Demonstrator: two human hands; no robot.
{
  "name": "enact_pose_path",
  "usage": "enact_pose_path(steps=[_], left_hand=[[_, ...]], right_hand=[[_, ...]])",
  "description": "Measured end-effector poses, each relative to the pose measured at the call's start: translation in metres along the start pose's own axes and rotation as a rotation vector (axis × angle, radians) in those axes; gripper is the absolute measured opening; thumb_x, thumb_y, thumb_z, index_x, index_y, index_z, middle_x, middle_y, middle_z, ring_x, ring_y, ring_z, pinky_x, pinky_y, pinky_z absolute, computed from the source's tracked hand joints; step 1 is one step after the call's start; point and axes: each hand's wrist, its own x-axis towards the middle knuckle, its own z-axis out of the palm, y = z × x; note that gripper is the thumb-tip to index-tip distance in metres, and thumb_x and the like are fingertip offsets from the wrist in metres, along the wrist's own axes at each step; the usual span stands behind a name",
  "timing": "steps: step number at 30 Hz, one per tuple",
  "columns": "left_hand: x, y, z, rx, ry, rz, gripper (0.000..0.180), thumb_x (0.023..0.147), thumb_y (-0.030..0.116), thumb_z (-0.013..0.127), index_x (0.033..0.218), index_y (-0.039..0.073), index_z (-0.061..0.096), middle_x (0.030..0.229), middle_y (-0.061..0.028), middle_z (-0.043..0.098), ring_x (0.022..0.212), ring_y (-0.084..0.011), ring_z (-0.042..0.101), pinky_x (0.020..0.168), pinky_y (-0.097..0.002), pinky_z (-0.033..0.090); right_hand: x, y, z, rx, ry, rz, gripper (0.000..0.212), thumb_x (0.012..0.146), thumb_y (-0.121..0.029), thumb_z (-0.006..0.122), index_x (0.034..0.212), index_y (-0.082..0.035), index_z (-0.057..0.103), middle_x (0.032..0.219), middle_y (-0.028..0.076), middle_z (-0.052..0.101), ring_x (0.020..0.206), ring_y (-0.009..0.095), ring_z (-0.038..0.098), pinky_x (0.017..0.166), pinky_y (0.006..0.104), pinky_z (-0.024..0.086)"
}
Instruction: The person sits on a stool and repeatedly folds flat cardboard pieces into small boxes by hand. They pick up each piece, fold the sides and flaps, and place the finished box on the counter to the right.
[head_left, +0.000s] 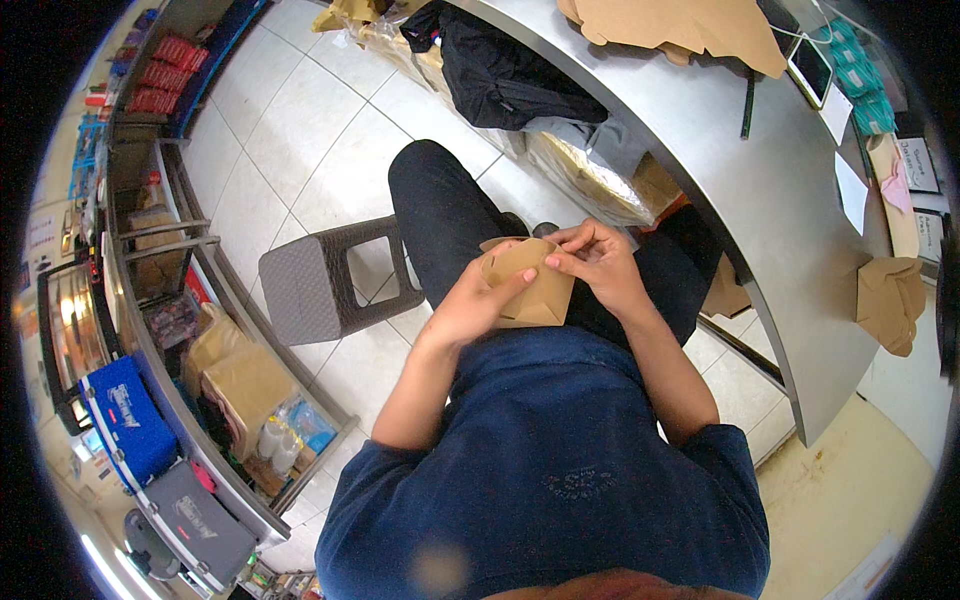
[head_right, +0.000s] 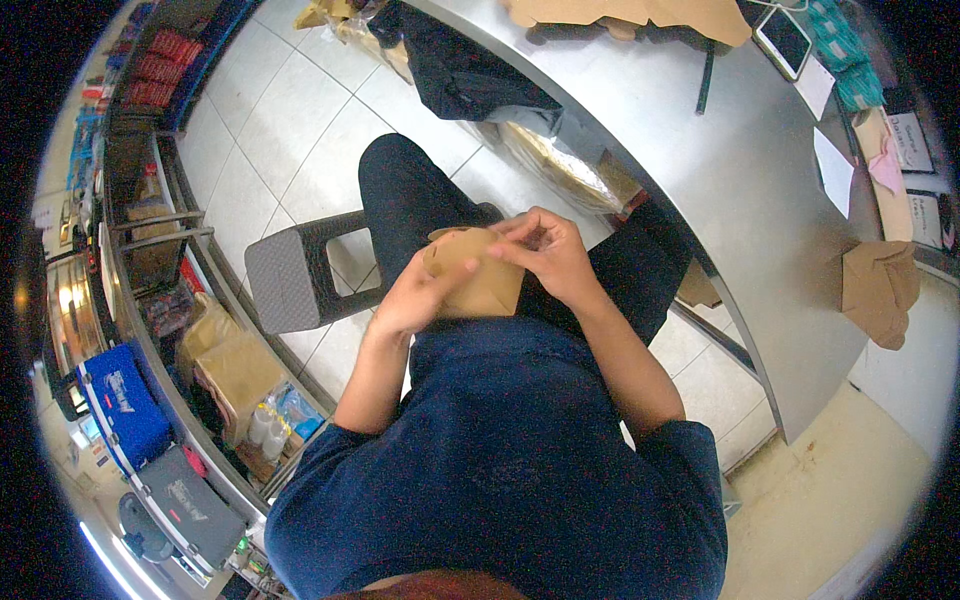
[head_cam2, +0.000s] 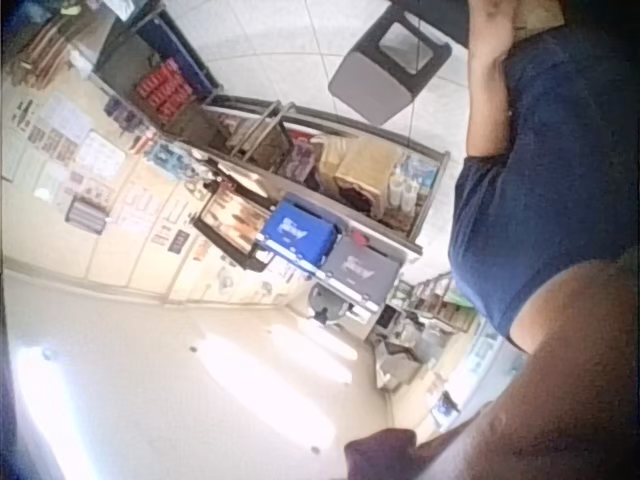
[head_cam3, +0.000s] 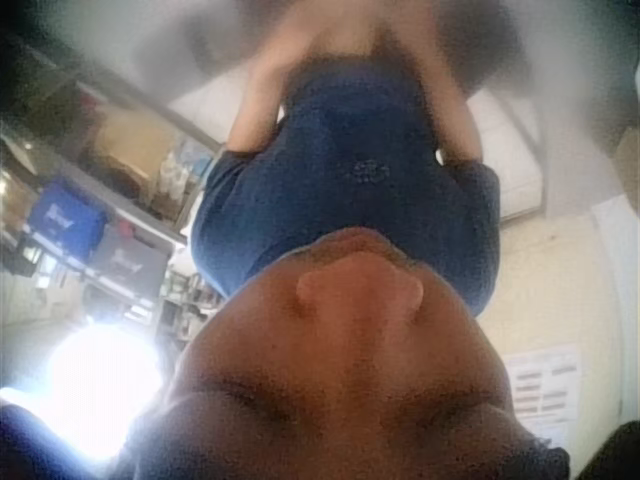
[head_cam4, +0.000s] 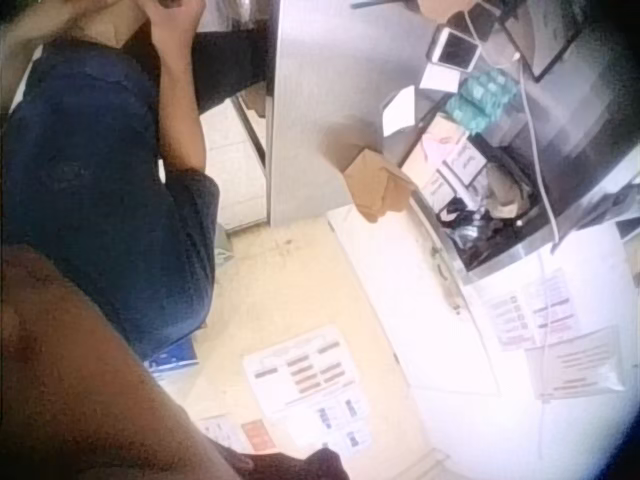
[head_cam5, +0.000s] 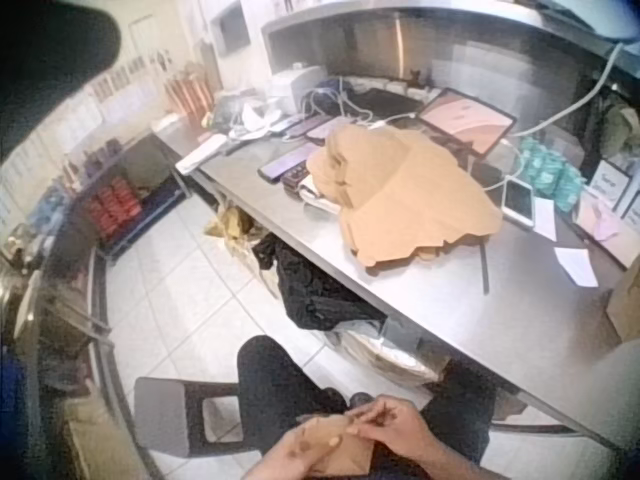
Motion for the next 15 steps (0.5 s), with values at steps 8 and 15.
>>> enact_pose_path(steps=[8, 15], left_hand=[[-0.001, -0.004, -0.003, 0.004, 0.012, -0.025, 0.035, 0.1, 0.014, 0.067, 0.131, 0.0, 0.058, 0.116, -0.0044, 0.067, 0.107, -0.011, 0.061, 0.094, -0.0276, 0.049], [-0.004, -0.003, -0.009, -0.143, -0.013, -0.101, 0.035, 0.099, 0.013, 0.068, 0.13, 0.001, 0.058, 0.116, -0.0034, 0.066, 0.107, -0.0113, 0.061, 0.095, -0.0273, 0.05]], right_hand=[[0.0, 0.008, -0.004, 0.046, -0.055, 0.041, 0.015, 0.087, -0.002, 0.079, 0.088, -0.003, 0.064, 0.113, 0.017, 0.073, 0.105, 0.02, 0.068, 0.095, 0.0348, 0.054], [-0.006, -0.014, -0.003, -0.121, -0.122, 0.111, 0.009, 0.091, -0.004, 0.076, 0.093, 0.0, 0.069, 0.117, 0.016, 0.072, 0.108, 0.02, 0.068, 0.097, 0.0334, 0.054]])
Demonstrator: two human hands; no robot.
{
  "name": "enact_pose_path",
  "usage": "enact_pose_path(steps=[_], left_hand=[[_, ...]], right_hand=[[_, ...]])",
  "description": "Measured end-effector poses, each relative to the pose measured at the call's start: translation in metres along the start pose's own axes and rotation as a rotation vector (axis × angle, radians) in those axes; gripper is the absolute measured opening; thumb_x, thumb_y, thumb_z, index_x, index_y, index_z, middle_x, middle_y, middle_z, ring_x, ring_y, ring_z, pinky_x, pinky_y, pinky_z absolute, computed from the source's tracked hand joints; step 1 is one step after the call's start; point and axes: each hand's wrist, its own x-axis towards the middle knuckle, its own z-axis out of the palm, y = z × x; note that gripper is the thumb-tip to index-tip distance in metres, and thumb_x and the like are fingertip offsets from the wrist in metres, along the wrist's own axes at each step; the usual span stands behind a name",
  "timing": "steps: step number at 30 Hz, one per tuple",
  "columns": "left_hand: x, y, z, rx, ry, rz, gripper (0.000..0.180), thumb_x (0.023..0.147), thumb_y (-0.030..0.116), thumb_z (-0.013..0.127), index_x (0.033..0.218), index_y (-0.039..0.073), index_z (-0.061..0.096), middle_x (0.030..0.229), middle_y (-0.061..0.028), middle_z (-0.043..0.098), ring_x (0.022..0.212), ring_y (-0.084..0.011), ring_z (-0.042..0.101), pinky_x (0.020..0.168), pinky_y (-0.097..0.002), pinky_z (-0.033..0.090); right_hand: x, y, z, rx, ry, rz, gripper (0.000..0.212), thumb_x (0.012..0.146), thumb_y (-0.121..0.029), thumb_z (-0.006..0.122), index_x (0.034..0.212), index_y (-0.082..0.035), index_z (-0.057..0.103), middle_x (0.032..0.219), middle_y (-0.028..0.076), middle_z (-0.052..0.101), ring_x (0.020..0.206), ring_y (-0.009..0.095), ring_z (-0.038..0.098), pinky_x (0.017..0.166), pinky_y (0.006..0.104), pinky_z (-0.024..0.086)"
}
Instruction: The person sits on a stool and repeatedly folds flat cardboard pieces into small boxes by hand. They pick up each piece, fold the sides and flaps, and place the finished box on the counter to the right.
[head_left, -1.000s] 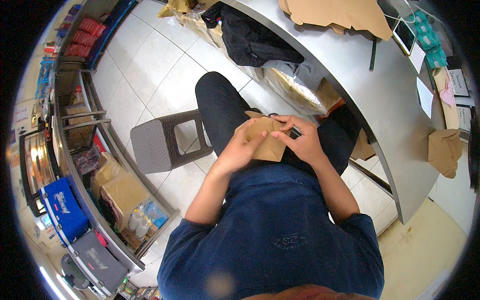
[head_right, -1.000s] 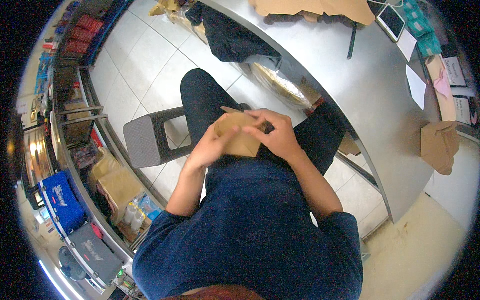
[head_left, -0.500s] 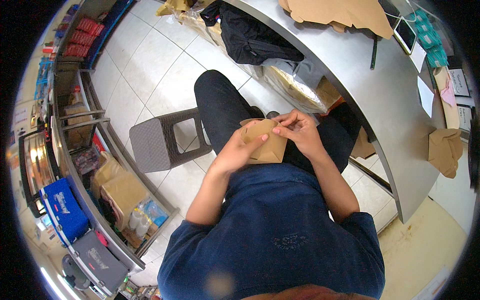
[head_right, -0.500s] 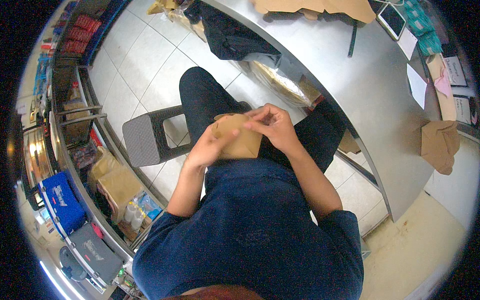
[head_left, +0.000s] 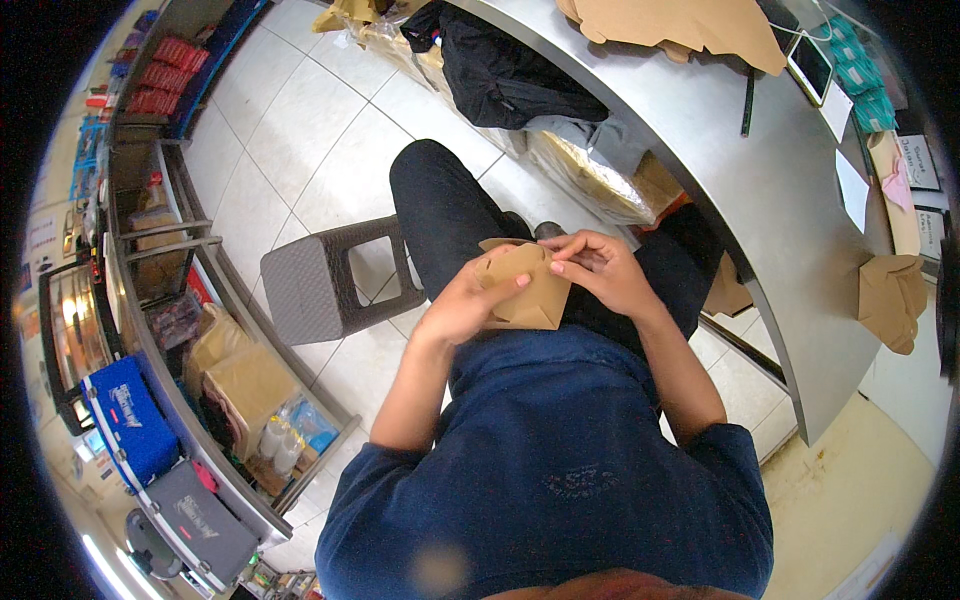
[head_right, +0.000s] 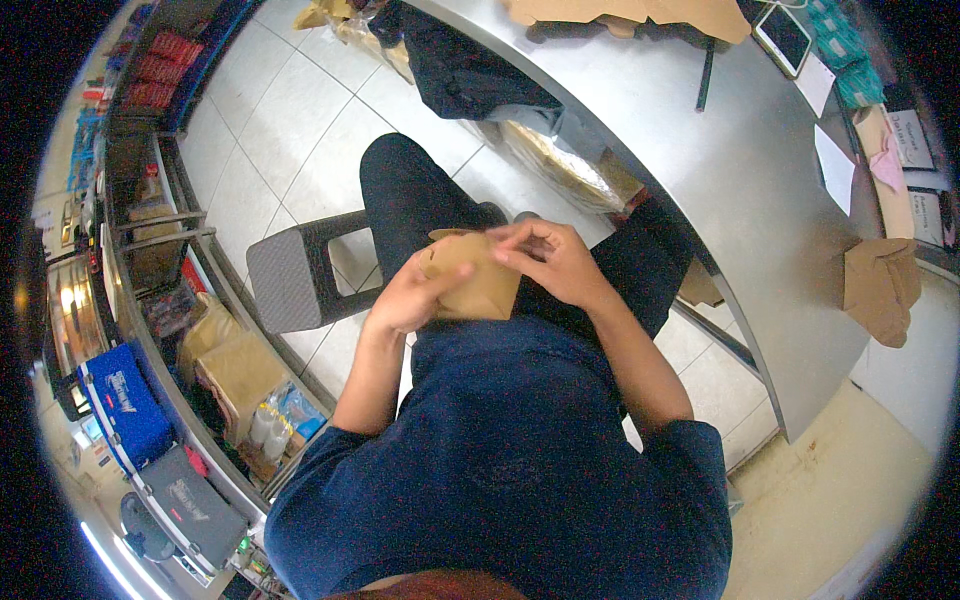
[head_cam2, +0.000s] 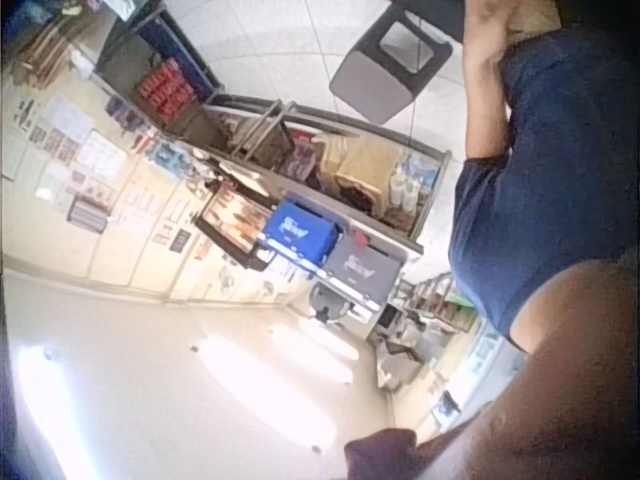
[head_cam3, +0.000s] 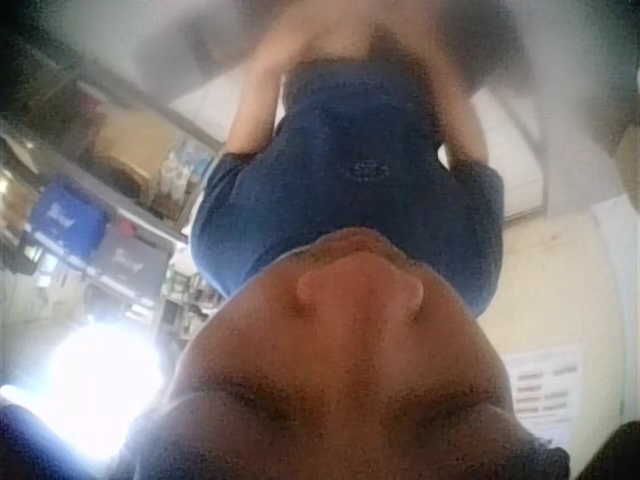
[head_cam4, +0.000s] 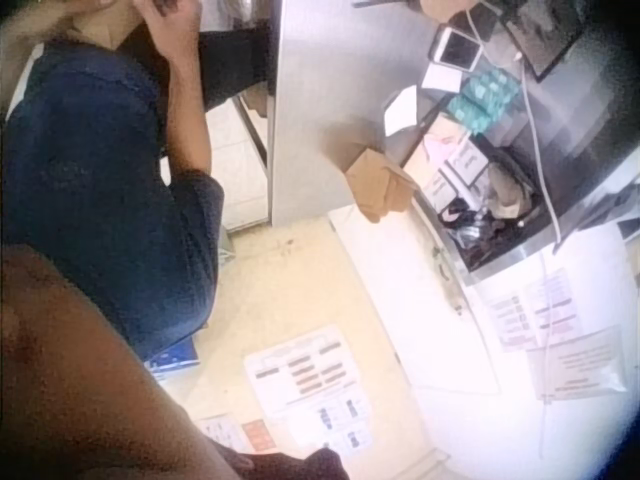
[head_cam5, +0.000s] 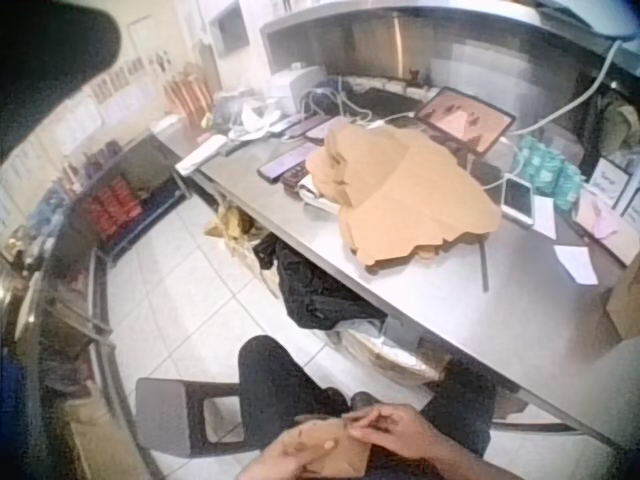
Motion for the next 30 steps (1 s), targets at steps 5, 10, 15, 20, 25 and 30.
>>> enact_pose_path(steps=[5, 10, 15, 20, 25, 30], left_hand=[[0.001, -0.002, -0.003, -0.054, -0.123, -0.058, 0.035, 0.099, 0.013, 0.067, 0.131, 0.005, 0.055, 0.119, -0.0034, 0.063, 0.111, -0.0111, 0.059, 0.096, -0.027, 0.049], [0.002, 0.005, -0.006, 0.128, -0.213, -0.079, 0.034, 0.1, 0.018, 0.067, 0.13, 0.006, 0.056, 0.119, -0.0031, 0.062, 0.112, -0.0114, 0.058, 0.097, -0.0272, 0.047], [0.005, 0.034, 0.001, 0.449, -0.294, -0.064, 0.036, 0.099, 0.019, 0.069, 0.13, 0.005, 0.056, 0.119, -0.0054, 0.063, 0.113, -0.0147, 0.058, 0.098, -0.0295, 0.047], [0.006, 0.027, 0.003, 0.739, 0.62, 0.832, 0.042, 0.085, 0.013, 0.081, 0.111, 0.008, 0.049, 0.131, -0.0165, 0.054, 0.12, -0.0252, 0.056, 0.099, -0.0379, 0.048], [0.008, -0.004, 0.005, 0.19, 0.225, 0.385, 0.047, 0.087, 0.008, 0.08, 0.114, 0.006, 0.042, 0.132, -0.0133, 0.052, 0.129, -0.0242, 0.051, 0.107, -0.0381, 0.046], [0.004, -0.004, 0.012, 0.251, 0.151, 0.331, 0.071, 0.087, 0.007, 0.08, 0.146, 0.001, 0.041, 0.14, -0.0136, 0.055, 0.129, -0.0213, 0.053, 0.11, -0.0387, 0.044]], right_hand=[[0.009, -0.024, -0.018, -0.174, -0.181, 0.169, 0.022, 0.087, -0.008, 0.081, 0.097, -0.003, 0.062, 0.12, 0.016, 0.07, 0.111, 0.019, 0.067, 0.099, 0.0332, 0.054], [0.021, -0.016, -0.021, -0.408, -0.333, -0.033, 0.048, 0.077, -0.024, 0.09, 0.108, -0.006, 0.058, 0.106, 0.005, 0.064, 0.1, 0.012, 0.06, 0.089, 0.0307, 0.052], [0.026, 0.008, -0.027, -0.247, -0.401, 0.11, 0.063, 0.069, -0.033, 0.095, 0.108, -0.009, 0.052, 0.098, 0.001, 0.05, 0.094, 0.012, 0.048, 0.084, 0.0286, 0.043], [0.018, 0.005, -0.028, -0.33, -0.031, -0.052, 0.073, 0.065, -0.035, 0.097, 0.111, -0.006, 0.049, 0.102, 0.001, 0.049, 0.096, 0.014, 0.047, 0.086, 0.0299, 0.043], [0.013, -0.017, -0.005, 0.017, 0.183, -0.104, 0.073, 0.073, -0.028, 0.094, 0.124, -0.005, 0.046, 0.117, 0.007, 0.051, 0.105, 0.017, 0.051, 0.094, 0.0327, 0.045], [0.014, 0.015, -0.016, -0.062, 0.182, -0.164, 0.09, 0.073, -0.041, 0.092, 0.137, -0.001, 0.044, 0.133, 0.012, 0.053, 0.121, 0.024, 0.051, 0.105, 0.039, 0.043]])
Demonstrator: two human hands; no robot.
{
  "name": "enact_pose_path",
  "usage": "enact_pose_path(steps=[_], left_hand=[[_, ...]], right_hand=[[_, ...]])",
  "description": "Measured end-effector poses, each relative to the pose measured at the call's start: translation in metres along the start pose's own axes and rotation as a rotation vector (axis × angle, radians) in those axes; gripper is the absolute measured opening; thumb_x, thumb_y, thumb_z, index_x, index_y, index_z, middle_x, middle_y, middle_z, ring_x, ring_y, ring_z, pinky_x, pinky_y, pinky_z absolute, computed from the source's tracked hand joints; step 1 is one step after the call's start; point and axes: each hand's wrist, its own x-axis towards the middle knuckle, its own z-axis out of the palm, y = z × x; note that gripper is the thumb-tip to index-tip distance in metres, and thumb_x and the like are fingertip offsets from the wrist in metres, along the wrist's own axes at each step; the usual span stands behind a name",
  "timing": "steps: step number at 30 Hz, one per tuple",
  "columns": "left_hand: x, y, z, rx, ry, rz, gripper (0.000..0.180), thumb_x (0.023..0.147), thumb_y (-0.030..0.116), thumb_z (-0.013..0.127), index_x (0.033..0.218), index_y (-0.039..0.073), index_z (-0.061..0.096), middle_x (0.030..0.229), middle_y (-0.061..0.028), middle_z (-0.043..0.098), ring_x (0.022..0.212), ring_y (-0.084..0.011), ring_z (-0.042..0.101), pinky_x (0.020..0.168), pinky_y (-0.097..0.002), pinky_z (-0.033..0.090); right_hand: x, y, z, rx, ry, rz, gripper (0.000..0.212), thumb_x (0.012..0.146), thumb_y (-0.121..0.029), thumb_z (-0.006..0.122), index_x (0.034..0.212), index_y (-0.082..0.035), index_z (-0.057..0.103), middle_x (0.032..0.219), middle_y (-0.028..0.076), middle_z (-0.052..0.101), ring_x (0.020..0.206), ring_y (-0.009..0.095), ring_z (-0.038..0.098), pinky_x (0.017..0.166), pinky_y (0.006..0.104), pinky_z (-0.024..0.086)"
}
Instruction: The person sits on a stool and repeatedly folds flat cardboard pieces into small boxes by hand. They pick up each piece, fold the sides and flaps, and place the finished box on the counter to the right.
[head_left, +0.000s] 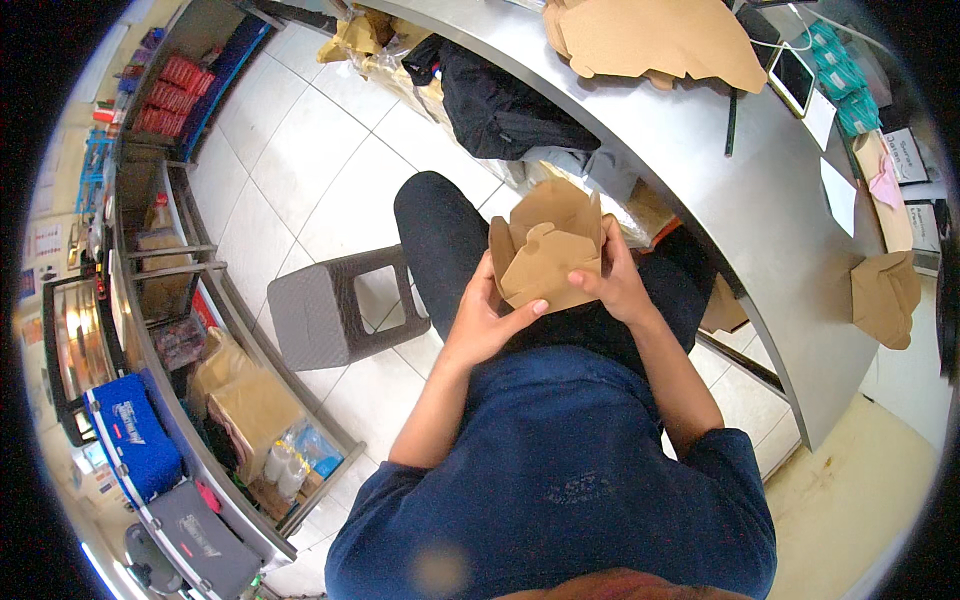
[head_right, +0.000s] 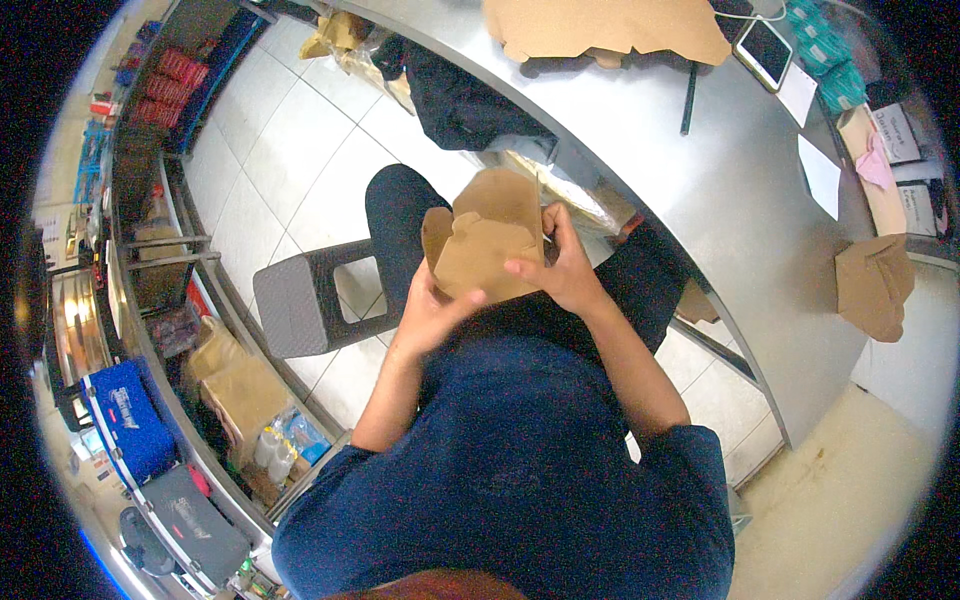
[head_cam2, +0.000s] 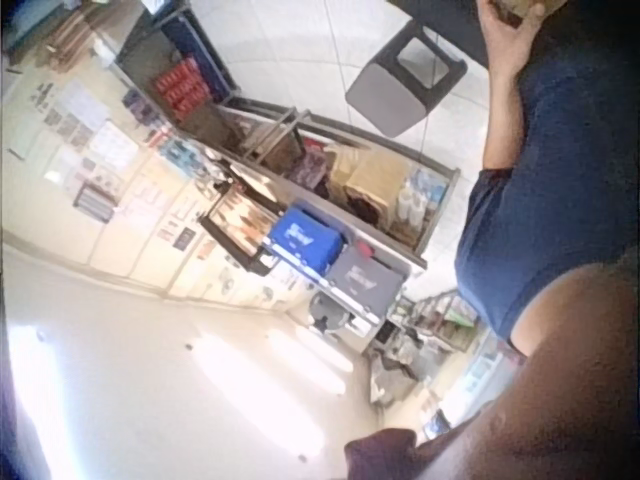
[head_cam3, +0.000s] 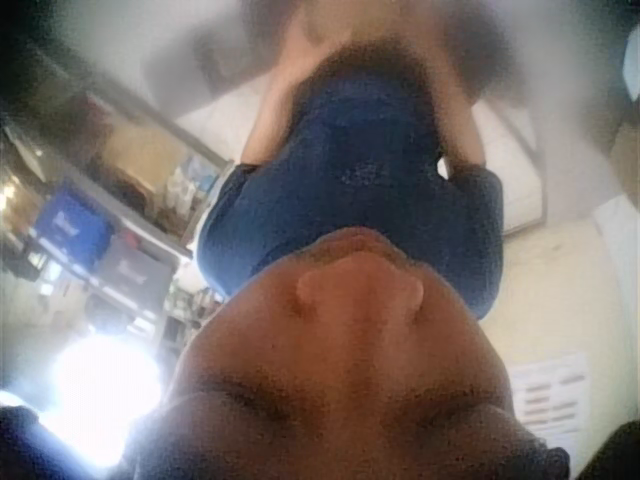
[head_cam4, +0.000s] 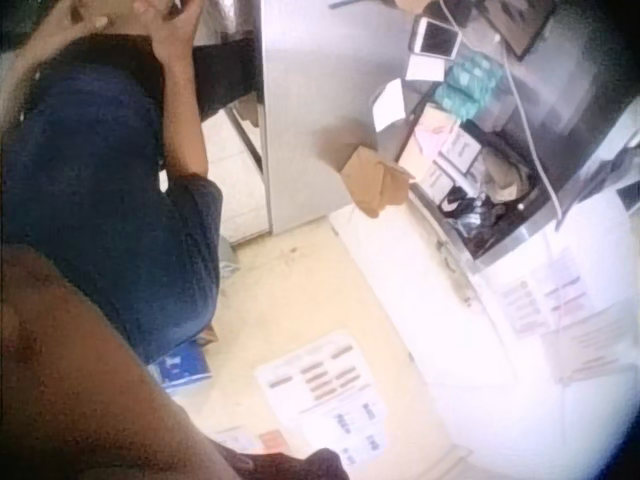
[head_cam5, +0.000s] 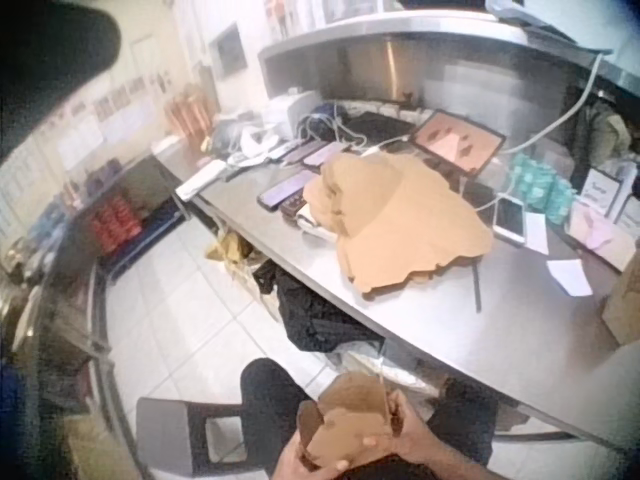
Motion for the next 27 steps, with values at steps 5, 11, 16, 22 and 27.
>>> enact_pose_path(steps=[5, 11, 16, 22, 27], left_hand=[[0.004, -0.009, -0.013, 0.128, 0.067, -0.068, 0.077, 0.087, 0.017, 0.083, 0.147, -0.001, 0.039, 0.137, -0.0145, 0.057, 0.128, -0.0237, 0.056, 0.11, -0.0398, 0.044], [0.012, -0.002, 0.002, -0.053, -0.16, 0.088, 0.116, 0.068, 0.049, 0.095, 0.151, -0.003, 0.032, 0.148, -0.0158, 0.048, 0.136, -0.0299, 0.05, 0.112, -0.0451, 0.042], [0.041, 0.012, 0.037, -0.036, -0.515, 0.276, 0.06, 0.082, 0.04, 0.087, 0.12, 0.006, 0.056, 0.157, -0.0237, 0.036, 0.15, -0.0366, 0.033, 0.114, -0.0511, 0.04], [0.047, 0.01, 0.049, 0.048, -0.652, 0.236, 0.048, 0.085, 0.026, 0.084, 0.12, 0.007, 0.057, 0.155, -0.0215, 0.04, 0.148, -0.0339, 0.037, 0.113, -0.0463, 0.04], [0.046, 0.01, 0.053, 0.053, -0.688, 0.201, 0.042, 0.086, 0.018, 0.082, 0.119, 0.006, 0.058, 0.153, -0.0202, 0.044, 0.144, -0.0322, 0.042, 0.113, -0.043, 0.039]], right_hand=[[-0.019, -0.023, 0.017, -0.326, 0.145, -0.089, 0.086, 0.067, -0.053, 0.093, 0.123, -0.002, 0.052, 0.123, 0.013, 0.053, 0.116, 0.025, 0.049, 0.103, 0.0381, 0.042], [-0.058, -0.09, -0.018, -0.323, 0.142, -0.156, 0.122, 0.064, -0.048, 0.097, 0.149, 0.008, 0.029, 0.141, 0.021, 0.047, 0.133, 0.03, 0.045, 0.116, 0.0431, 0.035], [-0.175, -0.161, -0.136, -0.355, 0.862, -0.504, 0.087, 0.074, -0.031, 0.092, 0.14, 0.001, 0.046, 0.124, 0.013, 0.062, 0.112, 0.023, 0.059, 0.097, 0.0392, 0.049], [-0.247, -0.302, -0.235, -1.046, 1.415, -0.656, 0.099, 0.08, -0.032, 0.089, 0.152, -0.002, 0.027, 0.134, 0.018, 0.054, 0.116, 0.024, 0.061, 0.095, 0.0358, 0.052], [-0.24, -0.304, -0.258, -1.16, 1.258, -0.434, 0.104, 0.077, -0.035, 0.091, 0.151, -0.007, 0.025, 0.13, 0.02, 0.059, 0.112, 0.023, 0.062, 0.089, 0.0341, 0.052]])
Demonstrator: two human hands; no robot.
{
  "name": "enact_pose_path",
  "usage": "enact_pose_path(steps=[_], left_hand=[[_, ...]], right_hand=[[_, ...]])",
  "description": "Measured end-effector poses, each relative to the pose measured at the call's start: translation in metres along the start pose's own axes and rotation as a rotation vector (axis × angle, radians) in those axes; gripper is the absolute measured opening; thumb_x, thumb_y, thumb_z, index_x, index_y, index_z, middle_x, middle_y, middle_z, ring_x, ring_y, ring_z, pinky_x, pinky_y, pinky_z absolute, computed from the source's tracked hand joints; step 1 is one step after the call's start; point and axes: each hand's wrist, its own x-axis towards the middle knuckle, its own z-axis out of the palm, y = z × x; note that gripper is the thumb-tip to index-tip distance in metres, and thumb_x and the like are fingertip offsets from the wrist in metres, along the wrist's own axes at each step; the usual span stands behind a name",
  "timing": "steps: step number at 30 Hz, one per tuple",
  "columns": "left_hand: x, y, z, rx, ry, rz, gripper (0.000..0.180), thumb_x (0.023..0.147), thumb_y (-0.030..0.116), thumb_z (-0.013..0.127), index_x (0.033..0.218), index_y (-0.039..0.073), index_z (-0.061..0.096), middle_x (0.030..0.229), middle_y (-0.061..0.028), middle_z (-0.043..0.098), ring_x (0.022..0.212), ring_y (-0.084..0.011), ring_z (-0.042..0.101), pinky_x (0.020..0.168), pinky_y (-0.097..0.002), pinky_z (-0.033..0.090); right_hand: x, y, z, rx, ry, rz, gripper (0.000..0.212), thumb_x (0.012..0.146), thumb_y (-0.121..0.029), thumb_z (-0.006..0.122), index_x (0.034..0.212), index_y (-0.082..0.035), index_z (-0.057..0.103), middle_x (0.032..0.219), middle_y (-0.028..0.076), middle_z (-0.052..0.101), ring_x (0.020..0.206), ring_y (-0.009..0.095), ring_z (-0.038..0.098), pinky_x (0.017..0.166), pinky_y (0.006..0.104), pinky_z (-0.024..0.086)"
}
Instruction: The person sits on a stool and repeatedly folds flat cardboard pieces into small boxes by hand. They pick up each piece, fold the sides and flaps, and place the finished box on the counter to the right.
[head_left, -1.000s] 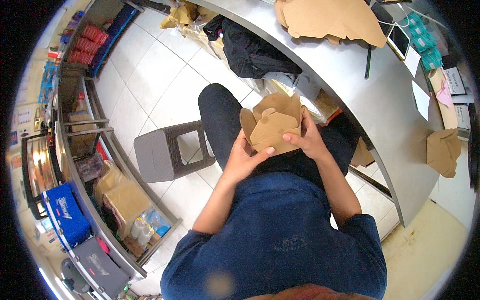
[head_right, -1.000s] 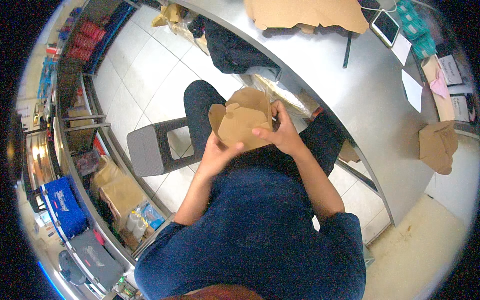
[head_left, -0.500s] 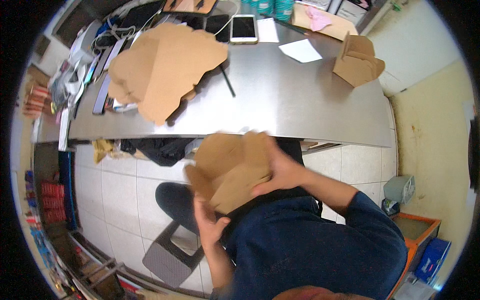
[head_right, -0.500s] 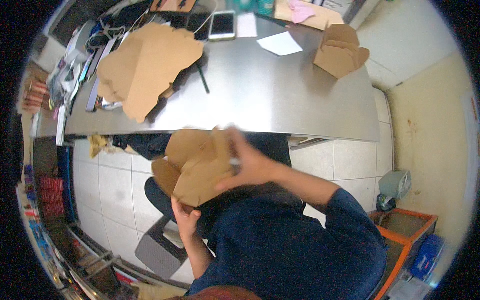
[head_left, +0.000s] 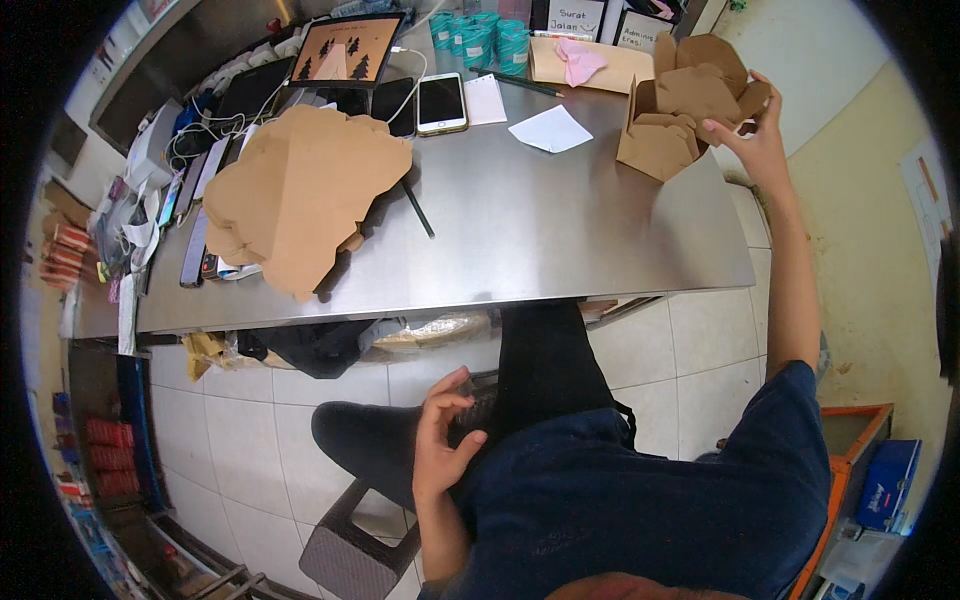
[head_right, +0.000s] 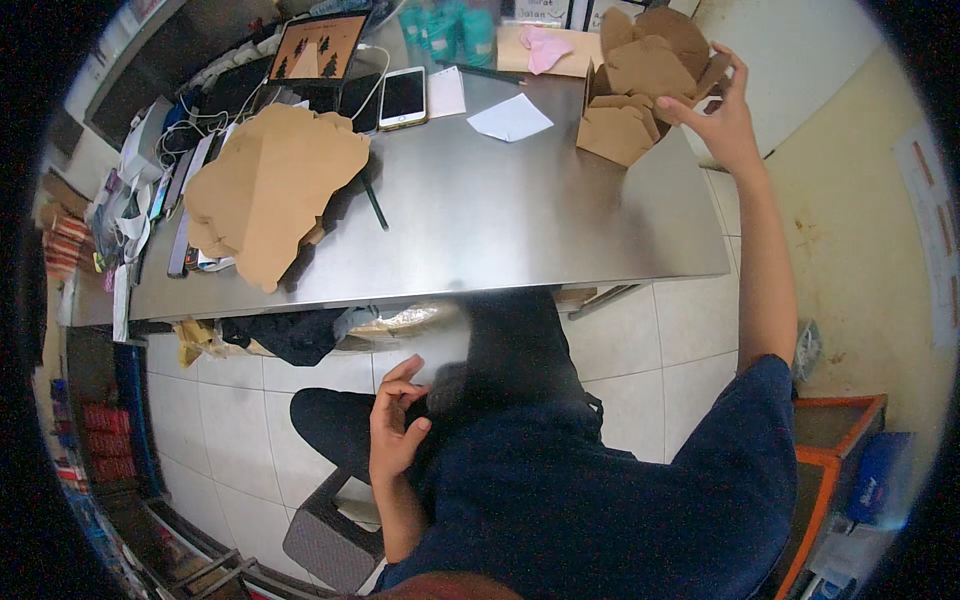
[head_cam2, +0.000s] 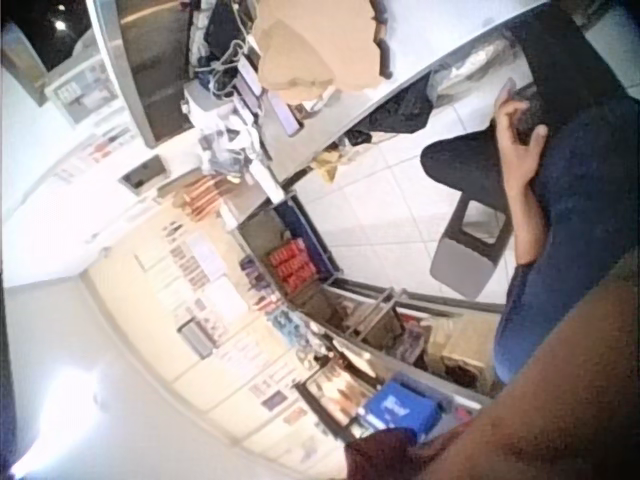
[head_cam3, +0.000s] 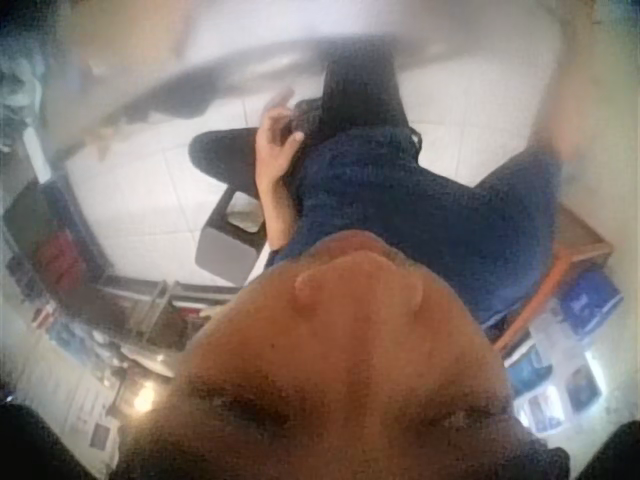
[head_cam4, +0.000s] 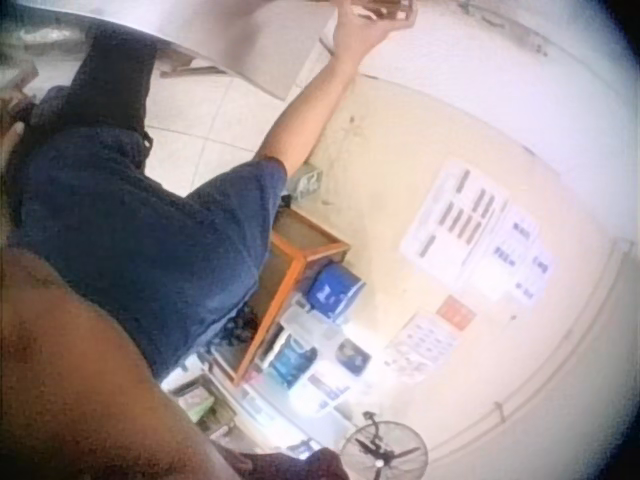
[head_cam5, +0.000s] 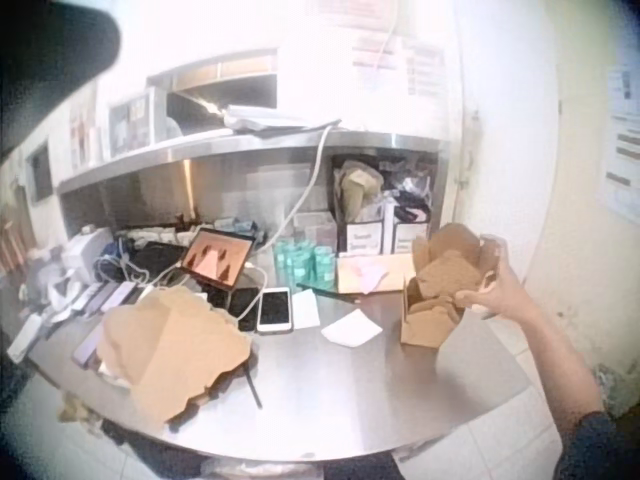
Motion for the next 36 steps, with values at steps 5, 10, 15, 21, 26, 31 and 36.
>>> enact_pose_path(steps=[5, 10, 15, 21, 26, 31, 36], left_hand=[[-0.006, 0.0, 0.002, 0.046, -0.059, -0.074, 0.04, 0.086, 0.012, 0.08, 0.119, 0.005, 0.058, 0.151, -0.0179, 0.047, 0.141, -0.0292, 0.046, 0.112, -0.0409, 0.041], [-0.008, 0.001, 0.004, 0.087, -0.065, -0.082, 0.041, 0.085, 0.008, 0.078, 0.121, 0.005, 0.059, 0.149, -0.0164, 0.05, 0.138, -0.0282, 0.049, 0.109, -0.0403, 0.045], [-0.004, 0.002, 0.005, 0.132, -0.09, -0.106, 0.043, 0.085, 0.007, 0.078, 0.123, 0.004, 0.059, 0.148, -0.0167, 0.05, 0.137, -0.0285, 0.051, 0.11, -0.04, 0.045], [0.012, 0.006, 0.016, 0.029, -0.143, -0.061, 0.051, 0.088, 0.011, 0.078, 0.132, 0.005, 0.053, 0.15, -0.0183, 0.048, 0.138, -0.0306, 0.05, 0.111, -0.0429, 0.045], [0.051, 0.028, 0.046, -0.309, 0.05, 0.106, 0.098, 0.087, 0.033, 0.083, 0.158, 0.011, 0.019, 0.158, -0.0217, 0.035, 0.144, -0.0341, 0.042, 0.112, -0.0493, 0.043], [0.07, 0.038, 0.034, -0.231, 0.317, 0.221, 0.105, 0.086, 0.049, 0.08, 0.158, 0.009, 0.015, 0.153, -0.0157, 0.036, 0.14, -0.0282, 0.042, 0.113, -0.0427, 0.04], [0.045, 0.055, 0.008, -0.355, 0.252, 0.086, 0.092, 0.09, 0.039, 0.077, 0.155, 0.008, 0.02, 0.143, -0.0136, 0.045, 0.133, -0.0247, 0.047, 0.113, -0.0403, 0.038]], right_hand=[[-0.002, 0.022, 0.019, -0.041, -0.106, 0.03, 0.106, 0.074, -0.04, 0.093, 0.151, -0.011, 0.028, 0.128, 0.015, 0.063, 0.111, 0.024, 0.061, 0.089, 0.0394, 0.051], [-0.01, 0.03, 0.023, 0.021, -0.225, 0.103, 0.109, 0.071, -0.042, 0.094, 0.153, -0.013, 0.027, 0.141, 0.013, 0.053, 0.125, 0.027, 0.054, 0.104, 0.0467, 0.045], [-0.021, 0.055, 0.028, 0.108, -0.336, 0.096, 0.111, 0.07, -0.036, 0.095, 0.152, -0.013, 0.024, 0.147, 0.014, 0.043, 0.135, 0.029, 0.045, 0.115, 0.0486, 0.038], [-0.049, 0.019, 0.049, 0.427, -0.053, 0.244, 0.102, 0.075, -0.03, 0.093, 0.149, -0.008, 0.025, 0.144, 0.014, 0.046, 0.135, 0.026, 0.045, 0.109, 0.0423, 0.043], [-0.138, -0.074, 0.097, 0.71, -0.224, 0.438, 0.098, 0.076, -0.034, 0.091, 0.149, -0.001, 0.034, 0.144, 0.014, 0.049, 0.134, 0.024, 0.048, 0.109, 0.0402, 0.043], [-0.191, -0.156, 0.116, 0.808, -0.708, 0.228, 0.111, 0.072, -0.045, 0.093, 0.154, -0.001, 0.032, 0.152, 0.013, 0.041, 0.14, 0.024, 0.041, 0.116, 0.0403, 0.035], [-0.154, -0.138, 0.093, 0.771, -0.858, 0.316, 0.066, 0.091, -0.039, 0.075, 0.142, -0.002, 0.054, 0.143, 0.012, 0.052, 0.133, 0.022, 0.048, 0.11, 0.0372, 0.039]])
